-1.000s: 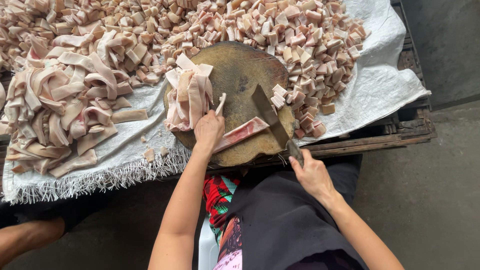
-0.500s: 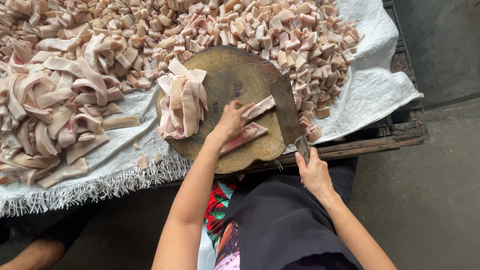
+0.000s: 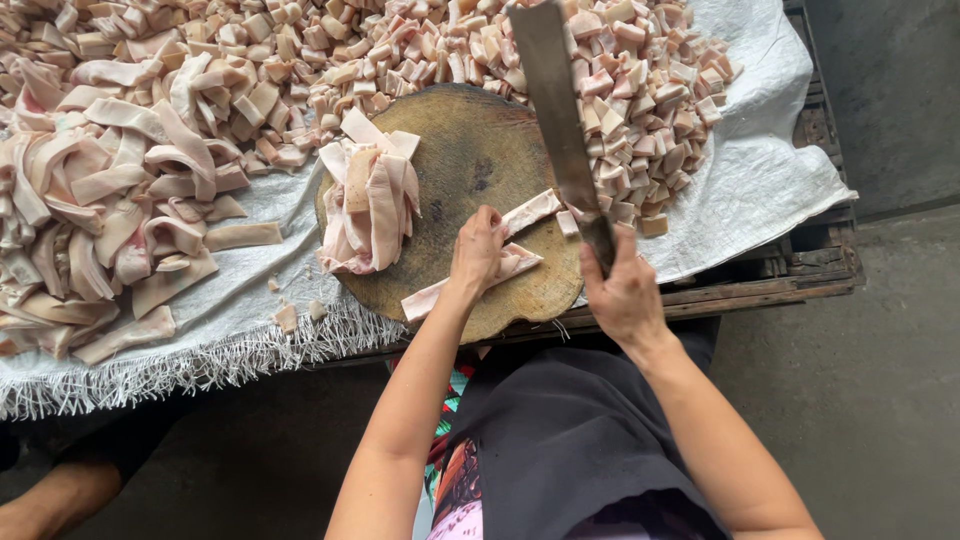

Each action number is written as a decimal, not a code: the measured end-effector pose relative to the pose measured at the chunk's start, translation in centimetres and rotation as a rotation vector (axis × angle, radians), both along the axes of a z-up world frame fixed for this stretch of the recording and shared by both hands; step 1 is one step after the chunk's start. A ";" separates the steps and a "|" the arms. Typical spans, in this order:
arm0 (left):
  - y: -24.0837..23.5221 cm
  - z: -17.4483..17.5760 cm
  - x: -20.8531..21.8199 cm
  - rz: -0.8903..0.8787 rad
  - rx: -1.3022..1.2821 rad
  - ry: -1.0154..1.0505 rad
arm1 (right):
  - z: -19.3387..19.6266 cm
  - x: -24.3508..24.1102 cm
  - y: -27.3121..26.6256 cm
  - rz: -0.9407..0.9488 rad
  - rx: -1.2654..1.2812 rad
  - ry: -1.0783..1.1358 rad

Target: The person uses a cleaver to chop large pieces of pork skin into small cubes on a wooden cutting board.

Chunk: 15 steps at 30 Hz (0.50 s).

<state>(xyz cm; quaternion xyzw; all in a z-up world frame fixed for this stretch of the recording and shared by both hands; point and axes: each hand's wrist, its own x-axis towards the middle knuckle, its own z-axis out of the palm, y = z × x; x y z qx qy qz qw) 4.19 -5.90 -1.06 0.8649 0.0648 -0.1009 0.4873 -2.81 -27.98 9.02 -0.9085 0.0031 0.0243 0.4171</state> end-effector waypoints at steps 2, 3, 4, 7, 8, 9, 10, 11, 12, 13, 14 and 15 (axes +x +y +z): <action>0.4 -1.1 0.2 -0.020 0.065 -0.202 | -2.2 1.0 1.5 0.055 -0.135 0.058; 0.6 -1.6 0.3 -0.031 0.099 -0.302 | -3.2 1.3 1.9 0.082 -0.202 0.086; 0.9 -2.0 0.5 -0.027 0.091 -0.256 | -3.7 1.4 1.7 0.076 -0.204 0.129; 1.4 -2.6 0.0 -0.012 0.074 -0.157 | -4.1 0.3 0.3 0.094 -0.161 0.070; 1.7 -2.4 0.4 -0.008 0.076 -0.172 | -3.6 0.3 -0.3 0.119 -0.113 -0.096; 1.8 -2.1 0.9 -0.004 0.077 -0.187 | -2.9 0.4 -0.5 0.145 -0.065 -0.263; 1.6 -1.8 1.0 0.005 0.028 -0.157 | -2.0 0.4 -0.5 0.096 -0.071 -0.124; 1.4 -1.4 1.3 0.013 -0.022 -0.126 | -1.0 0.6 -0.4 0.049 -0.076 0.016; 1.2 -1.2 1.4 0.021 -0.071 -0.092 | 0.1 0.6 -0.3 0.001 -0.079 0.159; 0.6 -1.0 1.5 0.027 -0.083 -0.050 | 1.1 0.6 -0.1 -0.007 -0.047 0.088; -0.1 -0.8 1.7 0.036 -0.094 -0.010 | 2.1 0.6 0.2 -0.013 -0.014 0.014; -0.5 -0.6 1.8 0.044 -0.105 0.030 | 2.8 0.6 0.5 -0.019 0.019 -0.060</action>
